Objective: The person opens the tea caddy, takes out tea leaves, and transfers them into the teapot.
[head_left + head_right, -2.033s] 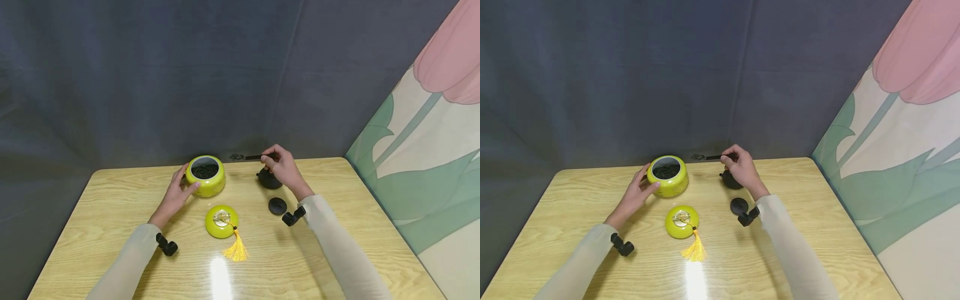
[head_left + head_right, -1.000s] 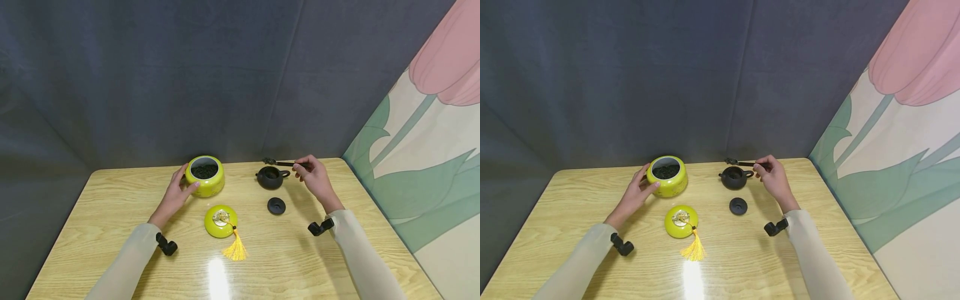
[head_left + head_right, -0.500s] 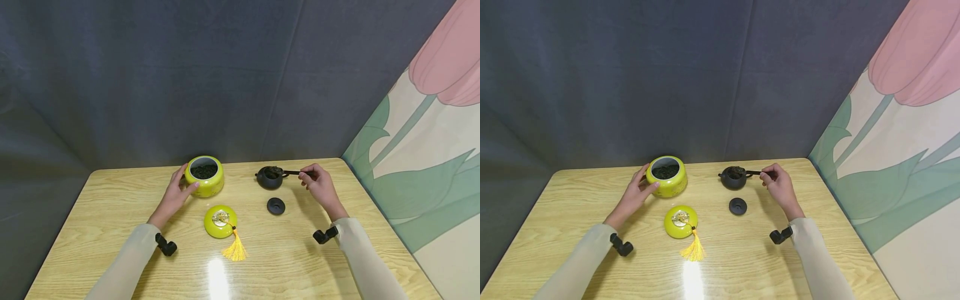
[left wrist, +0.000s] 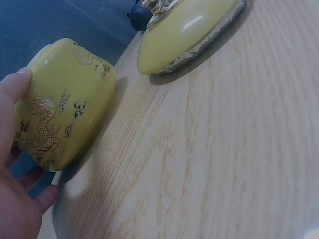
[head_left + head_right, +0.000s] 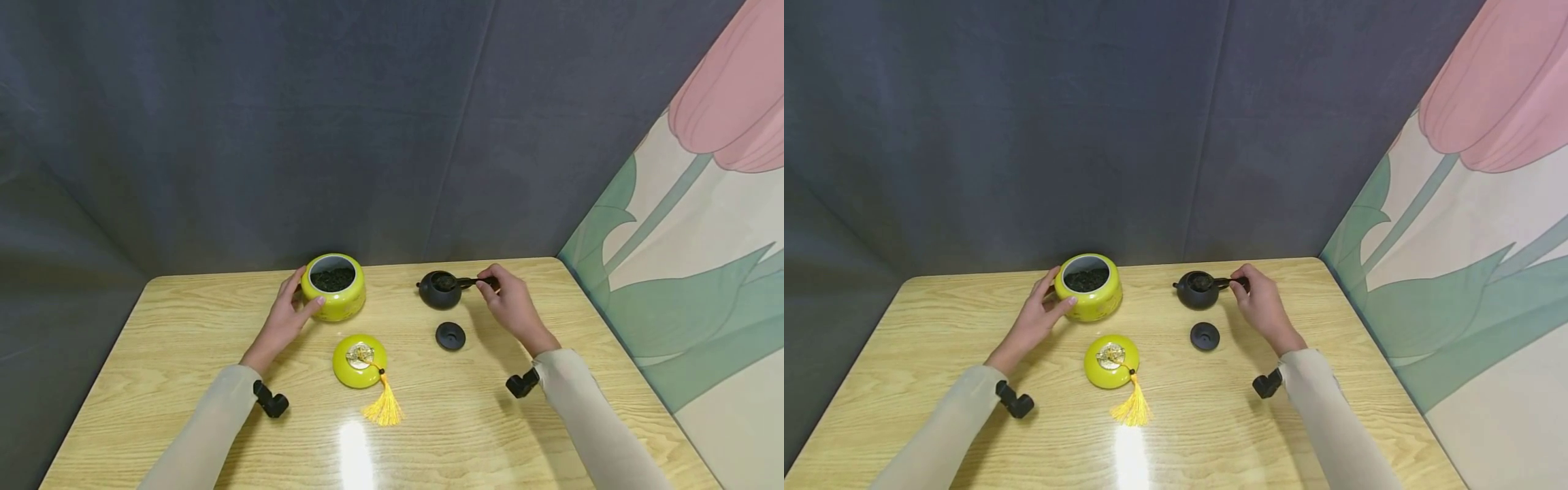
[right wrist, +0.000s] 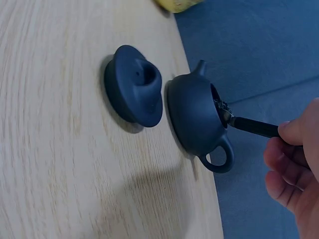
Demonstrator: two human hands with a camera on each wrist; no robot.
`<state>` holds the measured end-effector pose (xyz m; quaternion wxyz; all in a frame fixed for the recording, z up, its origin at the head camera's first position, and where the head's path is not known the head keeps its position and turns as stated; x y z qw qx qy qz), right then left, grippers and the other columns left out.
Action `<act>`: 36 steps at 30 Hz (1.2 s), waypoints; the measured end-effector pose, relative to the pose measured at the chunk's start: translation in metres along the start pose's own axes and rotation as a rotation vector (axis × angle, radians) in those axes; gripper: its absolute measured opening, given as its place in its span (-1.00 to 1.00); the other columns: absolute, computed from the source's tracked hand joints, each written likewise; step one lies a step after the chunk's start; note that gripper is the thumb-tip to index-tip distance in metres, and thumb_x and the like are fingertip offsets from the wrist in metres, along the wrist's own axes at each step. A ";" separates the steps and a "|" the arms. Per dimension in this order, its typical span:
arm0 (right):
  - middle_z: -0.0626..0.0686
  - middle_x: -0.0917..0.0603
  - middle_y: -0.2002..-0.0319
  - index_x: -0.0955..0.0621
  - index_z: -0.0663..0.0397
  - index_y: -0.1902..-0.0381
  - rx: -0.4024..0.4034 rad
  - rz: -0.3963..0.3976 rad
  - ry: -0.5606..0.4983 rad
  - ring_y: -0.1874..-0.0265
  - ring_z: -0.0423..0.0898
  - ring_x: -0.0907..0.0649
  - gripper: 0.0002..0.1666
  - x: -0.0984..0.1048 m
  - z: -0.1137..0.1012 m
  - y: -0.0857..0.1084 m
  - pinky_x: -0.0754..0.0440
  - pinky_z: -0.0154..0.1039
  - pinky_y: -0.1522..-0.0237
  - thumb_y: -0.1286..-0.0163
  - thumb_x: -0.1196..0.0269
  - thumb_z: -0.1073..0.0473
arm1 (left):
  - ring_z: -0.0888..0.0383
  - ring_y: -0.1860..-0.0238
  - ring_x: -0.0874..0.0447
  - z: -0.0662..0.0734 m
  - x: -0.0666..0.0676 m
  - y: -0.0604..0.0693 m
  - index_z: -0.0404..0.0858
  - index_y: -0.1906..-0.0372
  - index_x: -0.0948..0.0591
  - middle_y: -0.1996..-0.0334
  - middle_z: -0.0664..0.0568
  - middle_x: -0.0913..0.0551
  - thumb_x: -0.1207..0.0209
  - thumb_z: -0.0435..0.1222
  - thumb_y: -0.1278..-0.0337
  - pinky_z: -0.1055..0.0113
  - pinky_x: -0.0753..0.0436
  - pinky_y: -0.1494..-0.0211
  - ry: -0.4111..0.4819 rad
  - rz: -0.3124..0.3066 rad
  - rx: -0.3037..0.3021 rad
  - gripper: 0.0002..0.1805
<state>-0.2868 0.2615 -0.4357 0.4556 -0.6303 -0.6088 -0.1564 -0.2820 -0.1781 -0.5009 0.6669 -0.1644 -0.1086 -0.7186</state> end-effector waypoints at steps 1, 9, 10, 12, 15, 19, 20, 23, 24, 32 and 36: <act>0.20 -0.76 0.23 -0.65 0.24 0.04 0.022 -0.002 0.022 0.34 -0.02 -0.65 -0.90 -0.001 -0.002 -0.001 -0.58 -0.28 0.29 -0.57 -0.27 0.33 | -0.20 -0.65 -0.20 0.000 0.000 0.000 -0.11 -0.77 0.01 -0.73 -0.18 -0.02 -0.26 -0.07 -0.53 -0.22 -0.28 -0.68 0.001 -0.001 0.000 -0.05; 0.19 -0.72 0.17 -0.65 0.27 0.06 0.215 -0.008 0.183 0.30 0.04 -0.70 -0.89 -0.005 -0.016 -0.001 -0.70 -0.03 0.28 -0.50 -0.30 0.41 | -0.19 -0.65 -0.18 -0.001 0.000 -0.001 -0.09 -0.77 0.02 -0.73 -0.18 0.00 -0.25 -0.04 -0.54 -0.23 -0.27 -0.68 0.001 -0.003 -0.003 -0.05; 0.19 -0.72 0.17 -0.65 0.26 0.06 0.242 -0.005 0.203 0.30 0.05 -0.71 -0.89 -0.005 -0.018 0.000 -0.72 -0.02 0.28 -0.50 -0.29 0.42 | -0.20 -0.65 -0.18 -0.001 0.000 -0.001 -0.10 -0.77 0.02 -0.73 -0.18 0.00 -0.25 -0.04 -0.54 -0.23 -0.27 -0.68 0.000 -0.002 -0.003 -0.05; 0.19 -0.70 0.19 -0.66 0.25 0.06 0.298 0.003 0.247 0.31 0.06 -0.70 -0.89 -0.006 -0.021 0.001 -0.73 -0.02 0.30 -0.50 -0.29 0.43 | -0.19 -0.65 -0.18 -0.001 0.000 -0.001 -0.09 -0.77 0.02 -0.73 -0.18 0.00 -0.25 -0.03 -0.54 -0.24 -0.27 -0.68 -0.002 -0.002 -0.003 -0.05; 0.16 -0.66 0.24 -0.65 0.20 0.09 0.386 0.019 0.329 0.34 0.05 -0.66 -0.88 -0.008 -0.024 0.002 -0.71 -0.05 0.34 -0.49 -0.28 0.44 | -0.20 -0.64 -0.20 -0.001 0.000 -0.001 -0.10 -0.77 0.02 -0.73 -0.18 -0.01 -0.25 -0.06 -0.54 -0.23 -0.28 -0.67 0.006 -0.001 -0.010 -0.05; 0.16 -0.62 0.27 -0.63 0.19 0.14 0.492 0.026 0.412 0.34 0.06 -0.61 -0.85 -0.009 -0.027 0.006 -0.68 -0.08 0.38 -0.45 -0.28 0.49 | -0.20 -0.63 -0.21 -0.002 0.000 -0.001 -0.11 -0.76 0.00 -0.72 -0.19 -0.02 -0.27 -0.10 -0.53 -0.23 -0.29 -0.66 0.015 0.000 -0.016 -0.05; 0.16 -0.61 0.27 -0.62 0.20 0.16 0.513 0.028 0.425 0.34 0.06 -0.61 -0.84 -0.010 -0.027 0.007 -0.67 -0.08 0.38 -0.44 -0.28 0.51 | -0.20 -0.63 -0.22 -0.002 0.000 -0.001 -0.10 -0.76 0.00 -0.72 -0.18 -0.02 -0.27 -0.10 -0.53 -0.23 -0.30 -0.66 0.016 -0.001 -0.015 -0.05; 0.17 -0.61 0.25 -0.62 0.23 0.15 0.549 0.027 0.450 0.34 0.06 -0.61 -0.82 -0.010 -0.026 0.009 -0.65 -0.08 0.37 -0.42 -0.27 0.54 | -0.20 -0.62 -0.22 -0.003 0.000 -0.001 -0.10 -0.77 0.01 -0.72 -0.19 -0.02 -0.27 -0.09 -0.52 -0.22 -0.30 -0.65 0.018 -0.003 -0.011 -0.05; 0.18 -0.61 0.25 -0.61 0.23 0.15 0.558 0.030 0.453 0.34 0.06 -0.60 -0.82 -0.010 -0.026 0.010 -0.65 -0.08 0.36 -0.42 -0.28 0.55 | -0.20 -0.63 -0.21 -0.003 -0.001 -0.001 -0.10 -0.77 0.01 -0.72 -0.19 -0.01 -0.27 -0.08 -0.53 -0.22 -0.31 -0.65 0.019 -0.005 -0.010 -0.05; 0.21 -0.65 0.21 -0.65 0.25 0.10 0.595 0.081 0.437 0.29 0.12 -0.66 -0.78 -0.012 -0.025 0.007 -0.73 -0.03 0.28 -0.39 -0.28 0.57 | -0.19 -0.66 -0.17 -0.001 0.003 -0.001 -0.13 -0.77 0.02 -0.73 -0.18 0.00 -0.27 -0.08 -0.53 -0.21 -0.31 -0.64 0.019 0.002 -0.004 -0.03; 0.21 -0.67 0.23 -0.66 0.27 0.08 0.608 0.104 0.423 0.31 0.11 -0.66 -0.77 -0.011 -0.022 0.010 -0.71 -0.04 0.31 -0.38 -0.27 0.58 | -0.17 -0.65 -0.18 -0.002 0.001 0.000 -0.13 -0.77 0.04 -0.73 -0.17 0.00 -0.26 -0.06 -0.53 -0.18 -0.33 -0.63 0.011 -0.009 -0.004 -0.02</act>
Point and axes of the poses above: each hand's wrist, its own y-axis away from the middle knuckle, its own x-axis out of the back of the hand, z = x × y, the point moved 3 cm from there along -y, towards the middle knuckle
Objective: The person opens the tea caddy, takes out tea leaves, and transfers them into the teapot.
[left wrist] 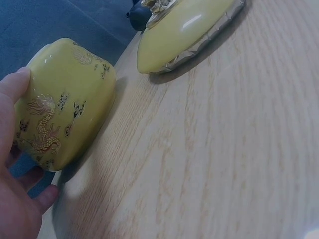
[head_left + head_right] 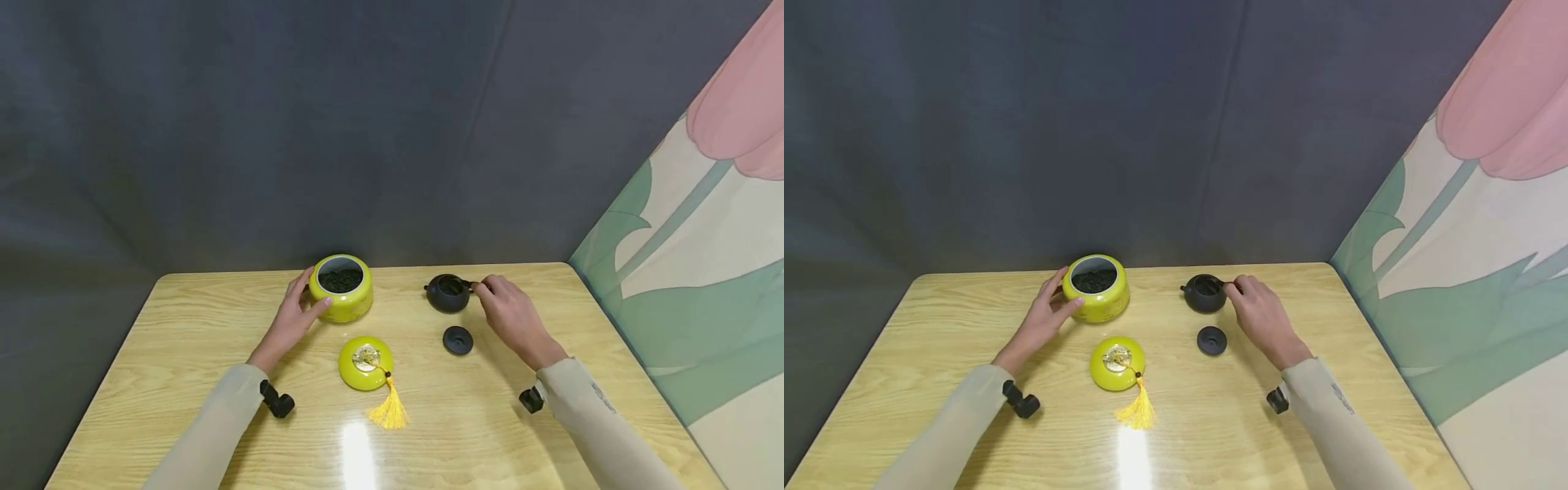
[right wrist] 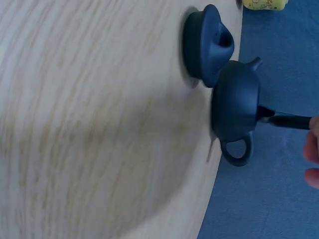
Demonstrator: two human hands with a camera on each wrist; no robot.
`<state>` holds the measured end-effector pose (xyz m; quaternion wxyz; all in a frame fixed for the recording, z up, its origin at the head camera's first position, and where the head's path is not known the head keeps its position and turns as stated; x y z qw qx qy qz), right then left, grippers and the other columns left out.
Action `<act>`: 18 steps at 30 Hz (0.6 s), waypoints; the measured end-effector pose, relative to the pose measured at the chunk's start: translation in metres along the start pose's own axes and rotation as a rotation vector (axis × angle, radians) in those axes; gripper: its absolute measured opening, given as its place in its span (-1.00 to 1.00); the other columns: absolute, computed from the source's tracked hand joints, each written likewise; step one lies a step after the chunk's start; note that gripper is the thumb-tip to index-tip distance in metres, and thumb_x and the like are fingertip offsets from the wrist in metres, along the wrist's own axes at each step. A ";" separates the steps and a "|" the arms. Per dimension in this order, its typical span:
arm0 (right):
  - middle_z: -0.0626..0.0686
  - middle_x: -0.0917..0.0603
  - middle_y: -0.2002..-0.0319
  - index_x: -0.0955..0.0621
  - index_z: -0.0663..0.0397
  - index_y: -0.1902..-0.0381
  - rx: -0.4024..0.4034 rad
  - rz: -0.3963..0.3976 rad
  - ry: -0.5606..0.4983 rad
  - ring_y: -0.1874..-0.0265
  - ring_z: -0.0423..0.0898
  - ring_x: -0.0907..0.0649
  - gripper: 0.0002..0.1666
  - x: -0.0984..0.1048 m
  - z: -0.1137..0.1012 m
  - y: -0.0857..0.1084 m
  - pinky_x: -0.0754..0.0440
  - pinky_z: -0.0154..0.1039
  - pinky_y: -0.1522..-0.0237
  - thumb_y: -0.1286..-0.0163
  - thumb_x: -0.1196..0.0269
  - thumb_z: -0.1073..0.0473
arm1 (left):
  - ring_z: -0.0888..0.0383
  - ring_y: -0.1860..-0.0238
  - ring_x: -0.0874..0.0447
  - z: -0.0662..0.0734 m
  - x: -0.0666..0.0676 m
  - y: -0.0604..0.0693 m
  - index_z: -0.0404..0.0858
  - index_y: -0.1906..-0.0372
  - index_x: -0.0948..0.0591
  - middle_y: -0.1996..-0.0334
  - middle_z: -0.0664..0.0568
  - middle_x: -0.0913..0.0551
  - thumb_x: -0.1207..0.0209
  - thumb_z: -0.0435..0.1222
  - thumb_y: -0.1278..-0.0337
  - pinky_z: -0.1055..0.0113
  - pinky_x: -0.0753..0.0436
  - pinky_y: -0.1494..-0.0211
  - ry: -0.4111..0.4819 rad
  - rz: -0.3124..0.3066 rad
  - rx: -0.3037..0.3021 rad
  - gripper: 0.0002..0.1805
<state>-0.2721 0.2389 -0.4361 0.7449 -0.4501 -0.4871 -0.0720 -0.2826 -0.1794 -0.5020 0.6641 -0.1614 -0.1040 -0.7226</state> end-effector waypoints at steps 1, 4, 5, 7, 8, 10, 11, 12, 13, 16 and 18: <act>0.21 -0.66 0.24 -0.66 0.28 0.08 0.001 0.003 -0.002 0.32 0.10 -0.65 -0.77 -0.001 0.000 0.001 -0.70 -0.05 0.33 -0.39 -0.27 0.57 | -0.17 -0.65 -0.19 0.000 0.000 0.000 -0.14 -0.77 0.03 -0.72 -0.17 -0.01 -0.27 -0.06 -0.53 -0.18 -0.34 -0.62 0.000 0.002 -0.001 -0.02; 0.20 -0.66 0.24 -0.66 0.28 0.07 0.004 0.013 -0.007 0.34 0.10 -0.64 -0.75 -0.002 0.000 0.003 -0.68 -0.06 0.35 -0.37 -0.27 0.58 | -0.16 -0.64 -0.20 -0.001 0.000 0.000 -0.15 -0.76 0.02 -0.72 -0.17 -0.02 -0.27 -0.06 -0.52 -0.19 -0.35 -0.61 -0.002 0.010 -0.002 -0.02; 0.20 -0.65 0.25 -0.66 0.28 0.07 0.005 0.018 -0.009 0.35 0.09 -0.63 -0.75 -0.003 0.000 0.003 -0.67 -0.06 0.36 -0.37 -0.27 0.59 | -0.16 -0.63 -0.20 -0.001 -0.001 0.000 -0.15 -0.76 0.02 -0.72 -0.17 -0.02 -0.27 -0.07 -0.52 -0.20 -0.35 -0.61 0.000 0.012 -0.003 -0.02; 0.19 -0.64 0.26 -0.65 0.28 0.07 0.006 0.025 -0.012 0.35 0.09 -0.62 -0.73 -0.003 0.000 0.004 -0.66 -0.06 0.37 -0.33 -0.30 0.59 | -0.17 -0.64 -0.21 -0.001 -0.001 0.000 -0.15 -0.76 0.01 -0.72 -0.17 -0.03 -0.28 -0.08 -0.52 -0.20 -0.36 -0.62 0.004 0.015 -0.006 -0.03; 0.19 -0.64 0.27 -0.65 0.28 0.07 0.005 0.032 -0.016 0.35 0.09 -0.62 -0.71 -0.003 0.000 0.005 -0.66 -0.05 0.37 -0.31 -0.30 0.61 | -0.16 -0.64 -0.21 -0.001 -0.001 -0.001 -0.15 -0.76 0.01 -0.72 -0.17 -0.03 -0.28 -0.08 -0.52 -0.20 -0.36 -0.63 0.004 0.015 -0.005 -0.03; 0.18 -0.64 0.28 -0.66 0.28 0.07 -0.001 0.041 -0.021 0.35 0.09 -0.62 -0.68 -0.003 0.000 0.005 -0.66 -0.05 0.38 -0.28 -0.31 0.62 | -0.16 -0.64 -0.21 -0.001 -0.002 -0.001 -0.14 -0.76 0.00 -0.71 -0.17 -0.04 -0.28 -0.10 -0.52 -0.20 -0.35 -0.64 0.008 0.015 -0.004 -0.04; 0.18 -0.64 0.28 -0.66 0.28 0.07 -0.007 0.044 -0.027 0.35 0.09 -0.62 -0.68 -0.002 0.000 0.006 -0.66 -0.04 0.39 -0.27 -0.31 0.62 | -0.17 -0.64 -0.21 0.000 -0.002 -0.002 -0.14 -0.76 0.00 -0.71 -0.17 -0.05 -0.28 -0.12 -0.52 -0.20 -0.35 -0.65 0.013 0.018 -0.003 -0.04; 0.18 -0.64 0.28 -0.67 0.28 0.07 -0.017 0.049 -0.031 0.35 0.09 -0.63 -0.69 -0.002 0.000 0.006 -0.67 -0.04 0.39 -0.27 -0.32 0.62 | -0.16 -0.64 -0.21 -0.001 -0.002 -0.002 -0.14 -0.76 -0.01 -0.71 -0.17 -0.06 -0.29 -0.12 -0.51 -0.20 -0.35 -0.66 0.014 0.020 -0.003 -0.05; 0.18 -0.64 0.28 -0.67 0.28 0.08 -0.030 0.053 -0.037 0.35 0.08 -0.64 -0.70 -0.002 0.000 0.006 -0.68 -0.04 0.39 -0.28 -0.33 0.60 | -0.16 -0.64 -0.21 -0.001 -0.001 -0.002 -0.13 -0.76 -0.01 -0.71 -0.16 -0.06 -0.29 -0.13 -0.51 -0.20 -0.34 -0.66 0.016 0.022 -0.002 -0.05; 0.17 -0.64 0.29 -0.68 0.26 0.10 -0.096 0.067 -0.063 0.36 0.06 -0.65 -0.76 0.000 0.001 0.006 -0.70 -0.03 0.40 -0.32 -0.37 0.55 | -0.16 -0.65 -0.20 -0.001 -0.001 -0.003 -0.14 -0.76 -0.02 -0.70 -0.16 -0.07 -0.29 -0.13 -0.50 -0.20 -0.33 -0.68 0.020 0.026 -0.008 -0.05; 0.16 -0.65 0.28 -0.68 0.26 0.10 -0.163 0.075 -0.094 0.36 0.05 -0.67 -0.78 0.001 0.002 0.007 -0.71 -0.03 0.40 -0.34 -0.39 0.51 | -0.16 -0.66 -0.19 0.000 -0.002 -0.004 -0.14 -0.76 -0.01 -0.71 -0.17 -0.06 -0.29 -0.11 -0.50 -0.20 -0.32 -0.68 0.017 0.021 -0.017 -0.04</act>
Point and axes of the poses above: each hand's wrist, its own y-axis away from the middle knuckle, its own x-axis out of the back of the hand, z = x × y, the point moved 3 cm from there along -y, towards the middle knuckle
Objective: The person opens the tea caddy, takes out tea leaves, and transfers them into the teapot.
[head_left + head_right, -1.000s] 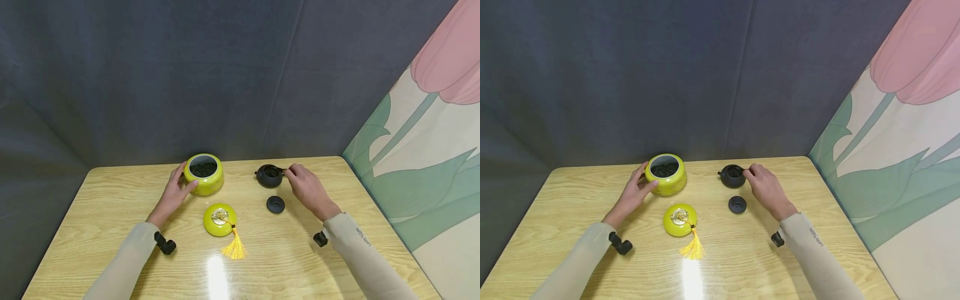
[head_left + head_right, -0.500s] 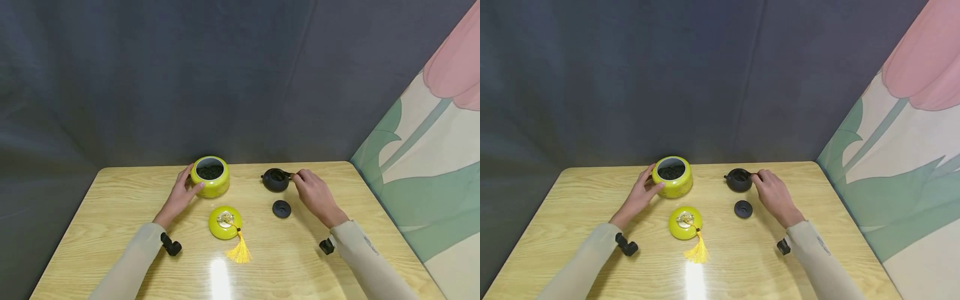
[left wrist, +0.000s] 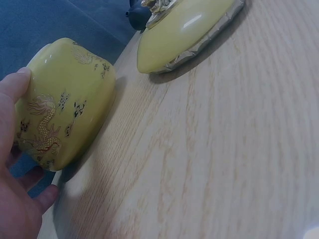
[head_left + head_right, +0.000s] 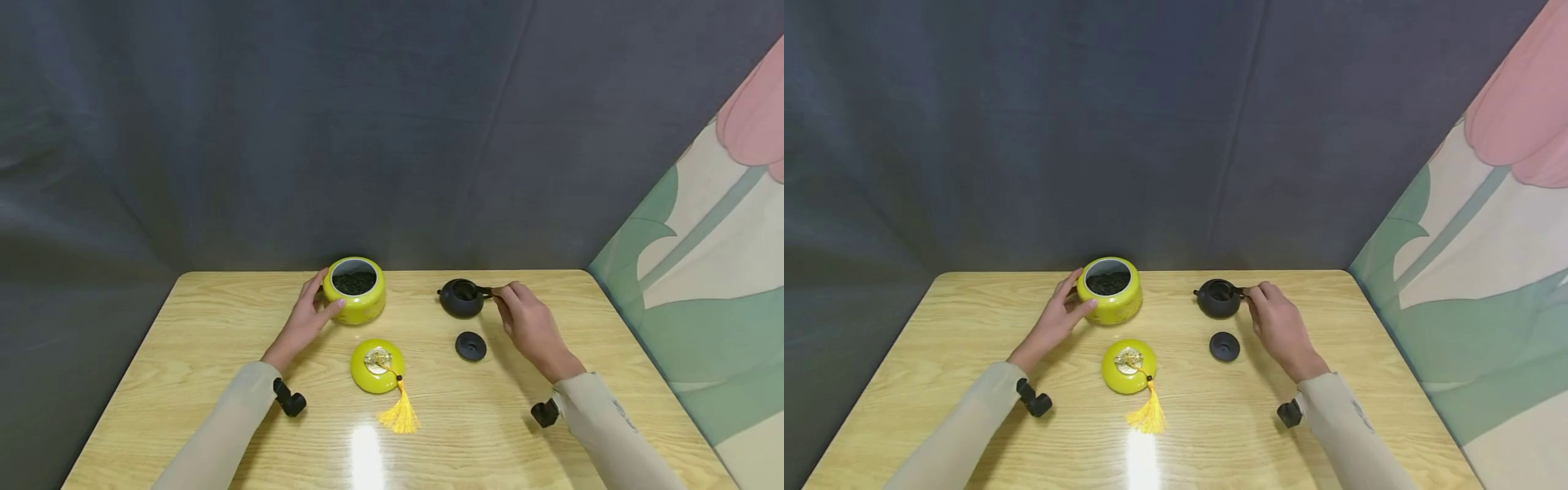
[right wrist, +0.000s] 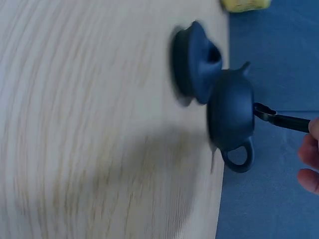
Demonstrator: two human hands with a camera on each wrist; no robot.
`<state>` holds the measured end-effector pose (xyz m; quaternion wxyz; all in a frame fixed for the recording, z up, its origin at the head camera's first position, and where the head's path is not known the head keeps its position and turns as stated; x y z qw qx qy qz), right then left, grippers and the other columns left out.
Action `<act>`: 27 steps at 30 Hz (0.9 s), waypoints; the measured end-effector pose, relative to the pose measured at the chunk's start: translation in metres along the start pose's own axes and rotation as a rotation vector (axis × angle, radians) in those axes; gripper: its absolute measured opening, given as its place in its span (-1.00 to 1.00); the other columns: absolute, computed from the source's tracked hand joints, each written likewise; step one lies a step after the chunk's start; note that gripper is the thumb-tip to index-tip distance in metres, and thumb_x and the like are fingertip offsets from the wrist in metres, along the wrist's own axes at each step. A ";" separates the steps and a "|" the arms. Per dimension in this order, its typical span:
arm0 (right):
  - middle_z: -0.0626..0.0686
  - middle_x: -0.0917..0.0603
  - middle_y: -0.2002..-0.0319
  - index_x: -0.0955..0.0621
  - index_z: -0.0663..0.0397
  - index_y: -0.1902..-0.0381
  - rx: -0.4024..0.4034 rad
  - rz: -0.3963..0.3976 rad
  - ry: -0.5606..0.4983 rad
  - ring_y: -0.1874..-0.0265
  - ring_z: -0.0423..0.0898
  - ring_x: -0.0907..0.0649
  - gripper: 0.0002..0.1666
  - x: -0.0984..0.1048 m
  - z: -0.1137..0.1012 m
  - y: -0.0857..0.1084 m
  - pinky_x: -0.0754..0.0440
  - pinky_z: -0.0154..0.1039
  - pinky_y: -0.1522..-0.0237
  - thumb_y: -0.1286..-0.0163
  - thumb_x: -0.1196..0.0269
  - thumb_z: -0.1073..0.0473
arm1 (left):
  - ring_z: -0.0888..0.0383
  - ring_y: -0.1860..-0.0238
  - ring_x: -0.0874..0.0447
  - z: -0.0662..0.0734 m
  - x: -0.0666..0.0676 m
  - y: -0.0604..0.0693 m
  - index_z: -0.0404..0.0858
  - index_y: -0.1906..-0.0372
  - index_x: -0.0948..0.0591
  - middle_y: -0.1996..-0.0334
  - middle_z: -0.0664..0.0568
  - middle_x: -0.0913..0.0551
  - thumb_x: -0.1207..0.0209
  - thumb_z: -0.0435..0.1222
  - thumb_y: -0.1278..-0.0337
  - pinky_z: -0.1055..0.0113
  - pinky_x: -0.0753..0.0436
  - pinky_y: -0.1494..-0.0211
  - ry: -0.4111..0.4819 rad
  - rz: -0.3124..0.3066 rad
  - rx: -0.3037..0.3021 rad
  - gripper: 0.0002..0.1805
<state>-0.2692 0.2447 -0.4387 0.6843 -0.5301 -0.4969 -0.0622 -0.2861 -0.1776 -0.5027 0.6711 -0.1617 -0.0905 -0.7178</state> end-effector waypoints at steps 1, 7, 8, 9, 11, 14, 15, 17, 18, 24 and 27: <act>0.15 -0.65 0.28 -0.67 0.27 0.09 -0.040 -0.001 -0.021 0.36 0.03 -0.67 -0.79 0.001 0.001 0.000 -0.71 -0.04 0.40 -0.36 -0.39 0.50 | -0.17 -0.66 -0.19 0.000 0.000 0.000 -0.15 -0.76 -0.01 -0.70 -0.18 -0.06 -0.29 -0.11 -0.50 -0.20 -0.32 -0.68 0.000 -0.001 -0.005 -0.04; 0.17 -0.76 0.23 -0.68 0.25 -0.01 -0.351 -0.036 -0.217 0.34 -0.10 -0.67 -0.84 0.007 0.011 0.004 -0.59 -0.36 0.38 -0.51 -0.32 0.37 | -0.19 -0.66 -0.19 0.002 0.000 -0.001 -0.17 -0.75 -0.02 -0.70 -0.20 -0.07 -0.29 -0.13 -0.51 -0.20 -0.31 -0.69 -0.006 0.007 -0.014 -0.05; 0.18 -0.77 0.23 -0.68 0.24 -0.02 -0.409 -0.041 -0.250 0.35 -0.16 -0.66 -0.84 0.008 0.014 0.006 -0.57 -0.42 0.39 -0.54 -0.30 0.32 | -0.19 -0.66 -0.20 0.001 0.000 -0.002 -0.18 -0.75 -0.02 -0.70 -0.20 -0.07 -0.29 -0.14 -0.51 -0.20 -0.32 -0.69 -0.011 0.007 -0.014 -0.05; 0.19 -0.78 0.23 -0.68 0.22 -0.04 -0.468 -0.044 -0.279 0.36 -0.23 -0.65 -0.83 0.010 0.017 0.008 -0.55 -0.47 0.39 -0.57 -0.29 0.27 | -0.19 -0.65 -0.20 0.002 -0.001 -0.002 -0.18 -0.75 -0.02 -0.70 -0.21 -0.07 -0.29 -0.14 -0.51 -0.20 -0.32 -0.68 -0.015 0.005 -0.015 -0.05; 0.21 -0.78 0.20 -0.67 0.21 -0.07 -0.577 -0.046 -0.329 0.36 -0.38 -0.63 -0.78 0.012 0.023 0.013 -0.55 -0.52 0.39 -0.61 -0.27 0.18 | -0.18 -0.65 -0.22 0.002 -0.001 -0.002 -0.17 -0.75 -0.02 -0.70 -0.20 -0.07 -0.29 -0.13 -0.51 -0.18 -0.33 -0.68 -0.016 0.003 -0.015 -0.05; 0.14 -0.78 0.19 -0.65 0.23 -0.10 -0.719 -0.027 -0.383 0.38 -0.52 -0.62 -0.71 0.019 0.032 0.024 -0.58 -0.55 0.38 -0.63 -0.24 0.12 | -0.16 -0.65 -0.21 0.003 -0.003 -0.004 -0.15 -0.76 -0.02 -0.70 -0.18 -0.08 -0.29 -0.12 -0.51 -0.18 -0.33 -0.68 -0.014 -0.007 -0.014 -0.05; 0.04 -0.78 0.20 -0.63 0.24 -0.11 -0.760 -0.020 -0.397 0.38 -0.53 -0.63 -0.69 0.021 0.035 0.028 -0.59 -0.55 0.37 -0.64 -0.24 0.11 | -0.16 -0.65 -0.21 0.003 -0.003 -0.005 -0.13 -0.76 -0.03 -0.70 -0.17 -0.08 -0.30 -0.11 -0.50 -0.18 -0.32 -0.69 -0.010 -0.008 -0.011 -0.05; -0.18 -0.75 0.28 -0.62 0.27 -0.13 -0.833 0.000 -0.418 0.40 -0.52 -0.65 -0.67 0.024 0.041 0.036 -0.61 -0.56 0.36 -0.64 -0.23 0.11 | -0.15 -0.66 -0.21 0.003 -0.004 -0.005 -0.12 -0.76 -0.02 -0.70 -0.16 -0.07 -0.30 -0.10 -0.50 -0.18 -0.32 -0.69 -0.008 -0.011 -0.010 -0.04; -0.29 -0.71 0.32 -0.60 0.27 -0.14 -0.867 0.006 -0.426 0.41 -0.52 -0.65 -0.66 0.026 0.044 0.040 -0.62 -0.56 0.37 -0.63 -0.22 0.11 | -0.15 -0.66 -0.20 0.003 -0.004 -0.005 -0.12 -0.76 -0.02 -0.71 -0.15 -0.07 -0.30 -0.10 -0.50 -0.18 -0.32 -0.69 -0.009 -0.012 -0.008 -0.04; -0.52 -0.62 0.43 -0.56 0.25 -0.19 -1.047 0.006 -0.410 0.47 -0.51 -0.67 -0.60 0.027 0.063 0.071 -0.63 -0.52 0.44 -0.64 -0.18 0.05 | -0.14 -0.67 -0.19 0.005 -0.007 -0.007 -0.11 -0.76 -0.03 -0.71 -0.13 -0.07 -0.29 -0.08 -0.50 -0.17 -0.32 -0.69 -0.012 -0.024 -0.006 -0.05; -0.47 -0.65 0.44 -0.55 0.24 -0.20 -1.102 -0.008 -0.382 0.49 -0.52 -0.66 -0.60 0.025 0.069 0.085 -0.61 -0.49 0.48 -0.64 -0.17 0.04 | -0.13 -0.67 -0.19 0.005 -0.008 -0.007 -0.10 -0.76 -0.03 -0.71 -0.13 -0.06 -0.29 -0.08 -0.50 -0.17 -0.33 -0.69 -0.014 -0.029 -0.004 -0.05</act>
Point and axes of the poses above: each hand's wrist, its own y-axis away from the middle knuckle, its own x-axis out of the back of the hand, z = x × y, the point moved 3 cm from there along -y, towards the middle knuckle
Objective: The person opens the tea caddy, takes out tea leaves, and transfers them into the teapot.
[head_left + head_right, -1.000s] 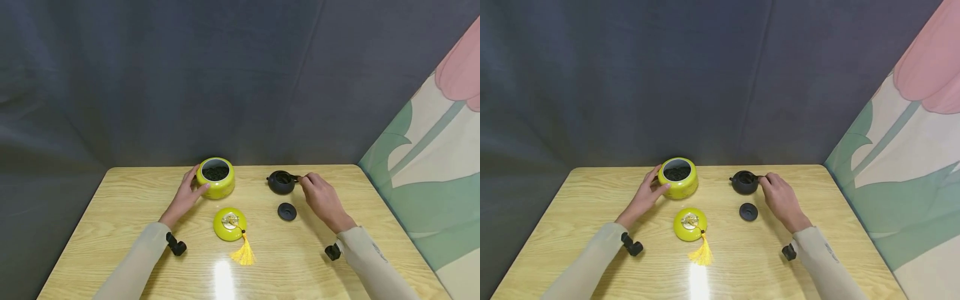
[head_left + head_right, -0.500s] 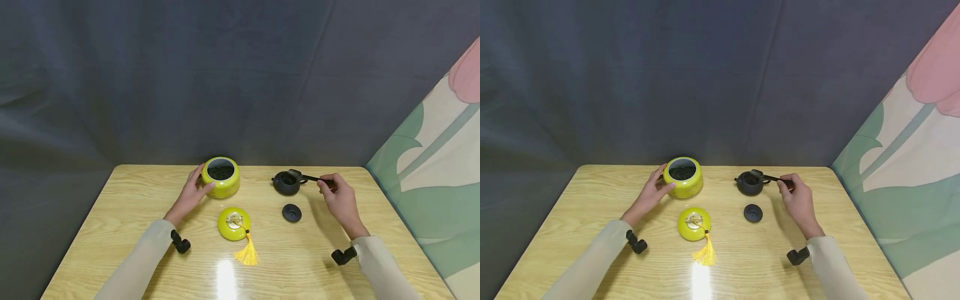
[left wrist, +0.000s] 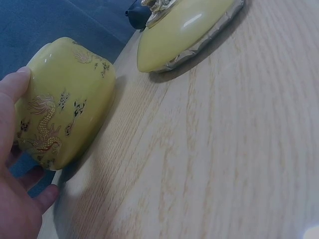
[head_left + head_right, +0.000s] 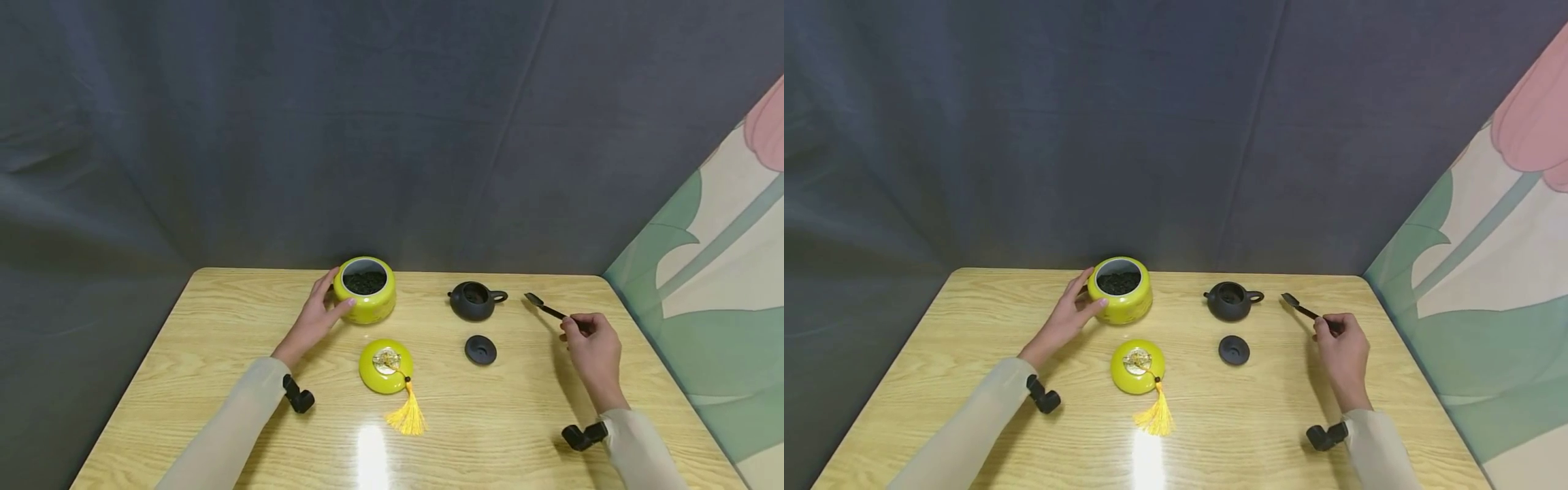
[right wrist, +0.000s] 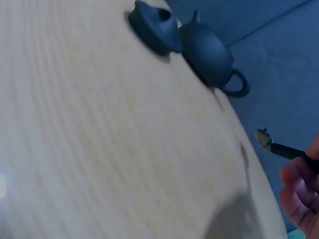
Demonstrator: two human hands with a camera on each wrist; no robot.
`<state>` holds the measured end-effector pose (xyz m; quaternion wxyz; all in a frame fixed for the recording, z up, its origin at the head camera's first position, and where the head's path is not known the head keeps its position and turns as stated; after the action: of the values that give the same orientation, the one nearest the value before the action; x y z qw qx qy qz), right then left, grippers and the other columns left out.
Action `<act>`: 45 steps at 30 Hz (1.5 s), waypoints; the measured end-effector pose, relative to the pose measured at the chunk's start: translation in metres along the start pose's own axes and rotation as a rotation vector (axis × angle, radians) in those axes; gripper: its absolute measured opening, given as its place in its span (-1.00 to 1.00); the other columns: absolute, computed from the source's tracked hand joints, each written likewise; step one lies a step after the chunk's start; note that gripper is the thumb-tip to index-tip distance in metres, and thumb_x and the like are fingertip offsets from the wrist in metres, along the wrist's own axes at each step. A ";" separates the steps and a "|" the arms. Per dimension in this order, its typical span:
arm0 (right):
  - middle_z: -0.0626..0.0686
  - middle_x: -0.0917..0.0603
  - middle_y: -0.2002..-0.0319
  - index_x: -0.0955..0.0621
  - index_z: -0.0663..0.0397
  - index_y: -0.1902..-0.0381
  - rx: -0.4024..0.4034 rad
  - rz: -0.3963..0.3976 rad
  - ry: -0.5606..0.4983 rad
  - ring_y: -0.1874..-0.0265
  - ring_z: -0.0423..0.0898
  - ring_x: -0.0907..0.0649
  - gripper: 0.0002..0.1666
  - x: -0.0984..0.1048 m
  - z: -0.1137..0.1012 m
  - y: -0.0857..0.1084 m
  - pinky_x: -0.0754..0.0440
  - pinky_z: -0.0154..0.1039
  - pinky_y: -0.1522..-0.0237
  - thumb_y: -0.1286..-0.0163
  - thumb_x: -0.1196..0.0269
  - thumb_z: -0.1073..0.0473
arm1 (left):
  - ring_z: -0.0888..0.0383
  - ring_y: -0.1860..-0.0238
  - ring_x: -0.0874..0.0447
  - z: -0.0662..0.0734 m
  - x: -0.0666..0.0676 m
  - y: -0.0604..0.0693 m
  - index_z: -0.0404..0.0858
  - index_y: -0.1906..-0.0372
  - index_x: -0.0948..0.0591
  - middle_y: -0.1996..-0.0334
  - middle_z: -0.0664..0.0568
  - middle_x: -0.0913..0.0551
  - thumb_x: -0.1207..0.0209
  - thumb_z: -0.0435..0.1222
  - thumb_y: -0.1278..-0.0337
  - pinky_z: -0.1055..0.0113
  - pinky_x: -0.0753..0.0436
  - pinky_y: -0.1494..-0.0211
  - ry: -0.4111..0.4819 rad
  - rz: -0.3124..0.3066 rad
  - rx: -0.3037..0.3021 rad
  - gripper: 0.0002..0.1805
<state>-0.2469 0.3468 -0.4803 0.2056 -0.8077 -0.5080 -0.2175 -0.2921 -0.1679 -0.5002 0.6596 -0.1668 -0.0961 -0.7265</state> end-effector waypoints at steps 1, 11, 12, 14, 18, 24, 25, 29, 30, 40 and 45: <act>-0.45 -0.65 0.44 -0.55 0.25 -0.20 -0.010 0.003 0.008 0.50 -0.52 -0.66 -0.60 0.000 0.004 0.000 -0.61 -0.48 0.49 -0.64 -0.17 0.05 | -0.13 -0.67 -0.19 0.000 0.000 0.000 -0.09 -0.76 -0.03 -0.71 -0.12 -0.06 -0.29 -0.08 -0.50 -0.17 -0.33 -0.69 0.002 -0.001 0.002 -0.05; 0.29 -0.79 0.15 -0.62 0.31 -0.08 0.016 0.017 0.161 0.50 -0.38 -0.58 -0.66 -0.008 0.018 0.004 -0.52 -0.46 0.51 -0.62 -0.21 0.10 | -0.14 -0.66 -0.20 -0.002 0.005 0.002 -0.09 -0.76 -0.01 -0.72 -0.13 -0.04 -0.29 -0.07 -0.51 -0.18 -0.32 -0.69 -0.001 0.000 0.010 -0.04; 0.32 -0.78 0.14 -0.62 0.31 -0.06 0.032 0.010 0.190 0.48 -0.32 -0.58 -0.66 -0.010 0.019 0.004 -0.50 -0.44 0.50 -0.61 -0.22 0.10 | -0.14 -0.65 -0.21 -0.002 0.005 0.002 -0.08 -0.76 -0.01 -0.72 -0.12 -0.04 -0.29 -0.06 -0.50 -0.18 -0.32 -0.68 -0.004 0.002 0.011 -0.04; 0.33 -0.76 0.17 -0.64 0.32 -0.01 0.073 -0.008 0.257 0.45 -0.18 -0.59 -0.67 -0.012 0.020 0.003 -0.47 -0.37 0.46 -0.59 -0.25 0.09 | -0.14 -0.65 -0.21 -0.003 0.007 0.003 -0.07 -0.76 -0.01 -0.73 -0.11 -0.03 -0.29 -0.05 -0.50 -0.19 -0.33 -0.68 -0.012 0.006 0.014 -0.04; 0.30 -0.77 0.22 -0.65 0.29 0.03 0.118 -0.046 0.371 0.47 0.01 -0.65 -0.67 -0.016 0.021 0.005 -0.44 -0.24 0.48 -0.60 -0.26 0.06 | -0.14 -0.65 -0.20 -0.005 0.009 0.002 -0.07 -0.76 0.00 -0.73 -0.12 -0.03 -0.28 -0.05 -0.51 -0.20 -0.32 -0.67 -0.021 0.009 0.013 -0.04; 0.27 -0.77 0.30 -0.64 0.26 0.13 0.117 -0.068 0.458 0.51 0.05 -0.65 -0.65 -0.016 0.019 0.008 -0.40 -0.19 0.58 -0.57 -0.24 0.02 | -0.14 -0.65 -0.21 -0.003 0.008 0.000 -0.06 -0.76 -0.01 -0.72 -0.13 -0.04 -0.28 -0.08 -0.51 -0.17 -0.33 -0.68 -0.020 0.008 0.004 -0.05; 0.27 -0.76 0.31 -0.64 0.26 0.15 0.116 -0.069 0.462 0.51 0.06 -0.65 -0.65 -0.017 0.019 0.008 -0.40 -0.19 0.58 -0.56 -0.25 0.02 | -0.14 -0.65 -0.21 -0.003 0.008 0.000 -0.06 -0.76 -0.01 -0.72 -0.13 -0.04 -0.28 -0.09 -0.52 -0.17 -0.33 -0.69 -0.018 0.007 0.003 -0.06; 0.25 -0.75 0.31 -0.65 0.26 0.18 0.107 -0.072 0.467 0.48 0.07 -0.66 -0.67 -0.020 0.019 0.009 -0.40 -0.19 0.58 -0.52 -0.27 0.04 | -0.16 -0.65 -0.21 -0.004 0.009 0.001 -0.11 -0.76 -0.02 -0.71 -0.15 -0.06 -0.28 -0.12 -0.51 -0.17 -0.32 -0.69 -0.010 0.014 0.001 -0.06; 0.25 -0.74 0.30 -0.65 0.26 0.18 0.104 -0.075 0.466 0.48 0.07 -0.66 -0.67 -0.020 0.020 0.009 -0.41 -0.19 0.58 -0.52 -0.27 0.04 | -0.16 -0.65 -0.21 -0.004 0.009 0.002 -0.11 -0.76 -0.02 -0.71 -0.16 -0.06 -0.28 -0.12 -0.51 -0.18 -0.32 -0.69 -0.011 0.015 0.004 -0.06; 0.23 -0.71 0.31 -0.62 0.27 0.19 0.077 -0.105 0.457 0.47 0.06 -0.63 -0.67 -0.024 0.021 0.006 -0.39 -0.21 0.56 -0.51 -0.27 0.05 | -0.16 -0.67 -0.18 -0.005 0.010 0.006 -0.10 -0.76 -0.01 -0.72 -0.15 -0.05 -0.29 -0.08 -0.50 -0.19 -0.31 -0.69 -0.019 0.018 0.005 -0.04; 0.23 -0.71 0.28 -0.61 0.27 0.17 0.080 -0.122 0.447 0.45 0.05 -0.63 -0.66 -0.023 0.021 0.005 -0.40 -0.21 0.54 -0.53 -0.26 0.04 | -0.15 -0.67 -0.18 -0.004 0.010 0.004 -0.11 -0.76 -0.02 -0.71 -0.15 -0.06 -0.29 -0.09 -0.51 -0.17 -0.31 -0.70 -0.009 0.019 0.001 -0.05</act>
<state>-0.2484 0.3398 -0.5112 0.3313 -0.6983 -0.5060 -0.3829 -0.2890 -0.1788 -0.5007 0.6663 -0.1704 -0.0979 -0.7193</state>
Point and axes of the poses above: each hand's wrist, its own y-axis away from the middle knuckle, its own x-axis out of the back of the hand, z = x × y, the point moved 3 cm from there along -y, towards the middle knuckle
